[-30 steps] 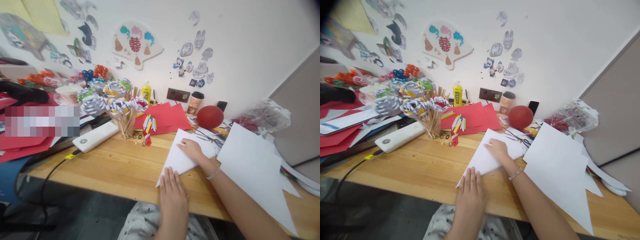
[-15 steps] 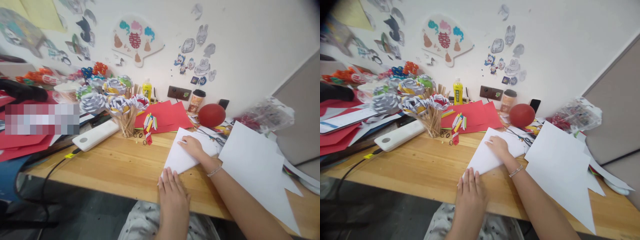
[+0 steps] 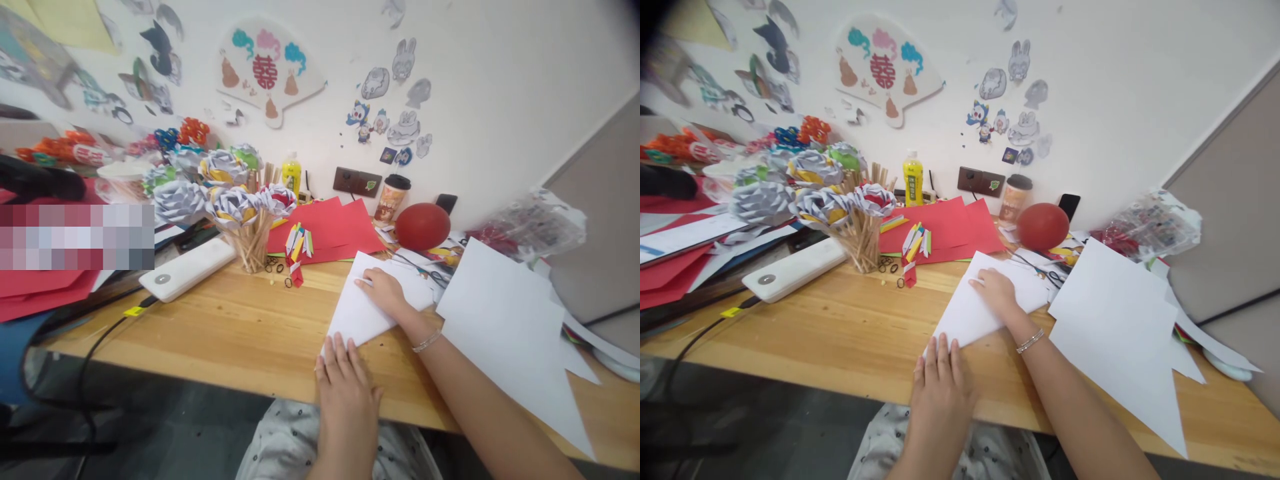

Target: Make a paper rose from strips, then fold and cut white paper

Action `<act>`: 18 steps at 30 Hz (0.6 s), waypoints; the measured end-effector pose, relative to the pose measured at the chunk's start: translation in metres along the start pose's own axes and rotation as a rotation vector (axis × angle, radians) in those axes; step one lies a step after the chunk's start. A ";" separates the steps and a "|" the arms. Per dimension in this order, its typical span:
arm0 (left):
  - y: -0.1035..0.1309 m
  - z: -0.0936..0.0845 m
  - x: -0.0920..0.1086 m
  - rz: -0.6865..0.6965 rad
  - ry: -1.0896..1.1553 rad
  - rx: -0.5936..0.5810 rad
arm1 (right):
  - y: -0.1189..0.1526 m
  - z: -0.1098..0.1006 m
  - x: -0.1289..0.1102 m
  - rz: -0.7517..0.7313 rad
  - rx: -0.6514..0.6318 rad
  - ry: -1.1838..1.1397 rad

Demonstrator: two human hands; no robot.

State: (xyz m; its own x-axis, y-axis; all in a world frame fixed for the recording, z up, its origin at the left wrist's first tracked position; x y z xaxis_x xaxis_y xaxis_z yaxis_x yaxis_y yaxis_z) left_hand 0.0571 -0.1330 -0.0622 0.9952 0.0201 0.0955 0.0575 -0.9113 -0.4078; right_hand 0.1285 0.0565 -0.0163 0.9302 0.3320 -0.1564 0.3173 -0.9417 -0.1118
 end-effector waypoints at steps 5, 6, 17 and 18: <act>0.006 0.011 -0.002 -0.013 0.025 0.029 | 0.001 0.001 0.000 0.005 0.010 -0.011; 0.006 0.012 -0.003 -0.016 0.022 0.033 | 0.001 0.002 0.000 0.007 0.012 -0.014; 0.001 -0.017 -0.022 0.123 -0.057 -0.090 | 0.001 0.004 0.001 0.029 0.058 -0.079; 0.000 -0.018 -0.023 0.132 -0.061 -0.110 | 0.001 0.004 0.001 0.039 0.059 -0.087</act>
State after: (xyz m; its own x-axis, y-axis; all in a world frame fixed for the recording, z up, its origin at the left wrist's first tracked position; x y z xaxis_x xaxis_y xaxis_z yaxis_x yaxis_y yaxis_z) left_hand 0.0329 -0.1406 -0.0485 0.9967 -0.0806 -0.0091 -0.0794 -0.9470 -0.3112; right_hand 0.1294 0.0565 -0.0205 0.9214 0.3009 -0.2460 0.2672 -0.9501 -0.1611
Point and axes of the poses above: each hand's wrist, its own y-axis away from the middle knuckle, its own z-axis out of the palm, x = y × z, the point moved 2 cm from there along -y, towards the middle knuckle, and after that the axes turned 4 degrees about z, right-handed, at the moved point
